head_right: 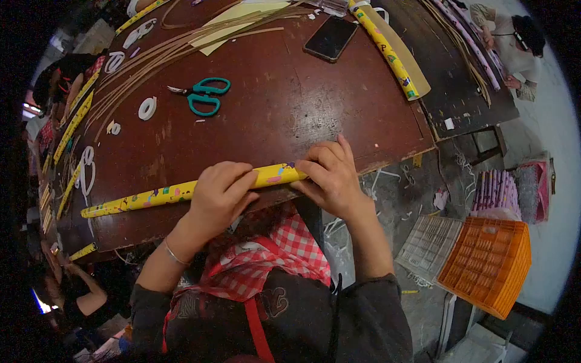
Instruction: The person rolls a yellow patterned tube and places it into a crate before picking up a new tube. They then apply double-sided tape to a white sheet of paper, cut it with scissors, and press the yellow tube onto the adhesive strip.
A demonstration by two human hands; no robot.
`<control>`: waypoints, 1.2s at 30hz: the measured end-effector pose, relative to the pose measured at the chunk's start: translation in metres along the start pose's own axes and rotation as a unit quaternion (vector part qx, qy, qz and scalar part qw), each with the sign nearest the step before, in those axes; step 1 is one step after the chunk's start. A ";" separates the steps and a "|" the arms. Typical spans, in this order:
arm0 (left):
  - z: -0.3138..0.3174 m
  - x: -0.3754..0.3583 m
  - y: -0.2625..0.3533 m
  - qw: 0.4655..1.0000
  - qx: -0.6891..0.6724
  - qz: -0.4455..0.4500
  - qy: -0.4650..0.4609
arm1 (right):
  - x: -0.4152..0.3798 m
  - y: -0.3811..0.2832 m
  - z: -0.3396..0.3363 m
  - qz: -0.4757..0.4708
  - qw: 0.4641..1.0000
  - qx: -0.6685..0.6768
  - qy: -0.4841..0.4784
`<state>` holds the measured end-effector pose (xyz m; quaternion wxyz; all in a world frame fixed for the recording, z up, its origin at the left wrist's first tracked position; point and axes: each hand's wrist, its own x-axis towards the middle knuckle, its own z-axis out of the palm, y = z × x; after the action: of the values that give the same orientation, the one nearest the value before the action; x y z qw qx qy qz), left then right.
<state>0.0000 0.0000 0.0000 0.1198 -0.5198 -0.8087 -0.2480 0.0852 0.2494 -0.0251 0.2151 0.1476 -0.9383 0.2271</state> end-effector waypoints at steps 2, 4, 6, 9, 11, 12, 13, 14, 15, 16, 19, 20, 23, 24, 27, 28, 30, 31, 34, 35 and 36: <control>0.008 0.015 0.006 0.998 -0.063 0.020 0.004 | 0.001 -0.004 0.003 -0.016 0.999 0.019 0.027; 0.022 0.026 0.017 0.997 -0.078 0.021 0.012 | -0.004 0.002 0.005 -0.018 0.998 0.025 0.049; 0.030 0.026 0.020 0.996 -0.085 0.000 0.031 | -0.005 0.004 0.003 -0.022 0.997 0.029 0.071; 0.034 0.021 0.023 0.997 -0.062 0.011 0.052 | -0.007 0.005 -0.001 -0.003 0.998 0.027 0.061; 0.032 0.024 0.025 0.998 -0.056 -0.001 0.040 | -0.008 0.007 0.001 -0.008 0.998 0.032 0.059; 0.031 0.025 0.026 0.998 -0.050 -0.012 0.028 | -0.008 0.007 0.001 -0.008 0.998 0.033 0.059; 0.029 0.026 0.028 0.998 -0.050 -0.013 0.027 | -0.008 0.007 0.001 -0.006 0.998 0.035 0.057; 0.028 0.028 0.030 0.999 -0.045 -0.026 0.010 | -0.008 0.007 0.001 -0.004 0.998 0.036 0.055; 0.027 0.028 0.032 0.998 -0.041 -0.039 -0.006 | -0.008 0.007 0.001 -0.003 0.998 0.037 0.055; 0.027 0.029 0.032 0.998 -0.041 -0.038 -0.007 | -0.008 0.006 0.001 -0.001 0.998 0.036 0.057; 0.028 0.029 0.032 0.999 -0.023 -0.034 -0.022 | -0.007 0.005 0.001 0.003 0.998 0.035 0.058; 0.027 0.028 0.031 0.999 -0.025 -0.032 -0.024 | -0.006 0.005 0.000 0.003 0.998 0.034 0.057; 0.028 0.026 0.029 1.000 -0.021 -0.015 -0.009 | -0.006 0.005 0.001 0.001 0.997 0.040 0.063; 0.029 0.024 0.028 1.000 -0.015 0.000 0.007 | -0.006 0.006 0.001 0.001 0.997 0.040 0.064; 0.035 0.019 0.024 0.999 -0.006 0.033 0.028 | -0.006 0.006 0.001 0.000 0.997 0.041 0.063; 0.035 0.018 0.023 0.999 -0.006 0.032 0.028 | -0.006 0.007 0.000 0.000 0.997 0.041 0.061; 0.036 0.019 0.022 0.998 -0.007 0.046 0.050 | -0.005 0.007 0.000 -0.001 0.997 0.040 0.059; 0.036 0.019 0.022 0.998 -0.006 0.046 0.050 | -0.005 0.006 0.000 0.000 0.997 0.040 0.060; 0.037 0.019 0.020 0.996 -0.007 0.061 0.058 | -0.005 0.007 0.001 -0.001 0.997 0.039 0.063; 0.037 0.018 0.019 0.996 -0.007 0.070 0.060 | -0.005 0.007 0.001 -0.003 0.997 0.038 0.065; 0.038 0.017 0.018 0.995 -0.007 0.079 0.062 | -0.005 0.007 0.001 -0.003 0.997 0.037 0.065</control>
<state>0.0113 0.0396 -0.0189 0.1849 -0.5663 -0.7545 -0.2754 0.0866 0.2556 -0.0311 0.2711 0.1436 -0.9125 0.2704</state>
